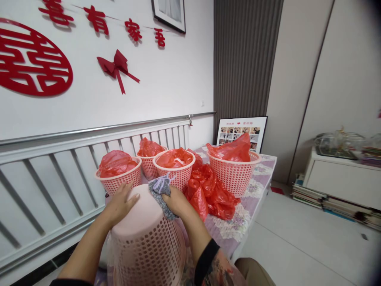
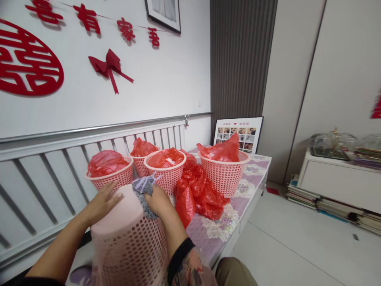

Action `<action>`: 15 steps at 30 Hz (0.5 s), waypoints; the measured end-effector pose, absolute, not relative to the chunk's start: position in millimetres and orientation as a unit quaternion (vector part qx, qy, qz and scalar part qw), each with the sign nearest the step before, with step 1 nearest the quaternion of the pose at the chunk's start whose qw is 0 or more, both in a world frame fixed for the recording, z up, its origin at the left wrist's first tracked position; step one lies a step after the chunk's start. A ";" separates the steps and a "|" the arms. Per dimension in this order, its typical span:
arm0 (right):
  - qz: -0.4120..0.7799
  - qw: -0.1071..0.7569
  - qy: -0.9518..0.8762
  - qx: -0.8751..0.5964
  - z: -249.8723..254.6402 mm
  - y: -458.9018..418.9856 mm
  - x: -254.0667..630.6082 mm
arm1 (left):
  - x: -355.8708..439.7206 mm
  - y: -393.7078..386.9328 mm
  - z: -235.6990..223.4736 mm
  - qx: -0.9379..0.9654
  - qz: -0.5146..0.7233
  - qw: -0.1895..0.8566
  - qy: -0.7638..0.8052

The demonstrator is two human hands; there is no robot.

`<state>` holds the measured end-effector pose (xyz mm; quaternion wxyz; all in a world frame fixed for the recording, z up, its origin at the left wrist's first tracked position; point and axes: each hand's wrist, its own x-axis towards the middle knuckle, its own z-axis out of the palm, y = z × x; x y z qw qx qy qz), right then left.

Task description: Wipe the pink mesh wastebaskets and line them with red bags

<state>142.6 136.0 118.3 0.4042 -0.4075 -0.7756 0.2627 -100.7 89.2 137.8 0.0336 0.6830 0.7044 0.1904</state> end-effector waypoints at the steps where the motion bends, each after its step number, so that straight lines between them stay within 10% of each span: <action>1: 0.276 0.427 -0.758 -0.408 106.4 134.3 144.0 | -101.1 91.9 137.2 0.683 0.185 0.031 0.706; 10: 0.366 0.521 -0.587 -0.500 -58.8 100.7 163.7 | -100.0 96.8 132.6 0.714 0.144 0.014 0.685; 15: 0.364 0.564 -0.531 -0.518 -71.0 92.1 153.5 | -100.7 95.7 133.8 0.717 0.136 0.003 0.683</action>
